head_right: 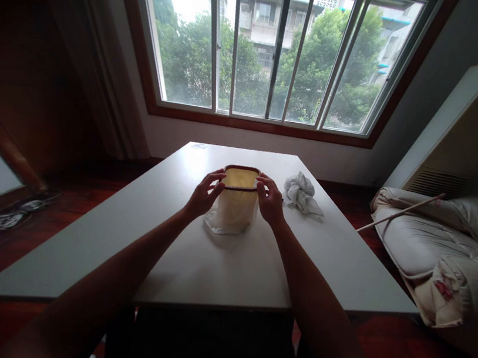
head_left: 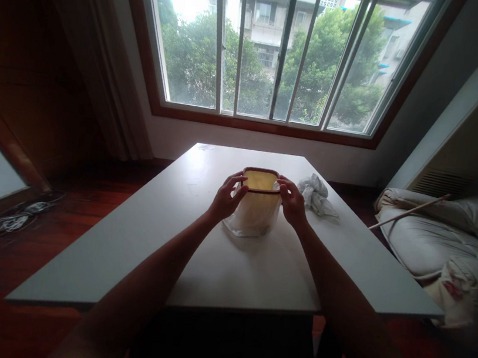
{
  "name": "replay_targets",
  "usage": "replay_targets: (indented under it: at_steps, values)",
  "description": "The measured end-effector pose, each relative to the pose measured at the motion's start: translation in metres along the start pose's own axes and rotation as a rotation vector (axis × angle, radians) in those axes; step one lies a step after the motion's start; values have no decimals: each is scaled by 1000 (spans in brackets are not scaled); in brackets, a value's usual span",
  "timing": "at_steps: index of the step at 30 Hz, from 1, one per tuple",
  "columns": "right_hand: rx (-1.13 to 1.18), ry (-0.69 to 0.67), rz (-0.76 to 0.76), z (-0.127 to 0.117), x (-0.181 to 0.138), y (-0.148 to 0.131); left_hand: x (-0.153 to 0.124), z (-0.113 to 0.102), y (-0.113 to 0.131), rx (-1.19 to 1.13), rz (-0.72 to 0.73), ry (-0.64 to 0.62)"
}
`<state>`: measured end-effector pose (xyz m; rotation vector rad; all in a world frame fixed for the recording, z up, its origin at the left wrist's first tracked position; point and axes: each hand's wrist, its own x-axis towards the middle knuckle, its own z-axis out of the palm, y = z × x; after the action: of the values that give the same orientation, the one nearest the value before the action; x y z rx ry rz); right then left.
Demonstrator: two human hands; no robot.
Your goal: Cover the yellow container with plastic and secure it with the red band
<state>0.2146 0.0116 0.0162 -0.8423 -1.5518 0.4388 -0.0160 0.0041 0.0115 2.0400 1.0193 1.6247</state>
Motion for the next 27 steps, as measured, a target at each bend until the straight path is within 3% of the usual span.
replay_targets:
  at_steps: [10, 18, 27]
  values:
    - [-21, -18, -68, -7, 4, -3, 5, -2, 7, 192, 127, 80]
    - [99, -135, -64, 4, 3, -4, 5, 8, 8, 58, 95, -59]
    - [5, -165, -138, -1, 10, 6, 10, 4, 7, 117, 144, -51]
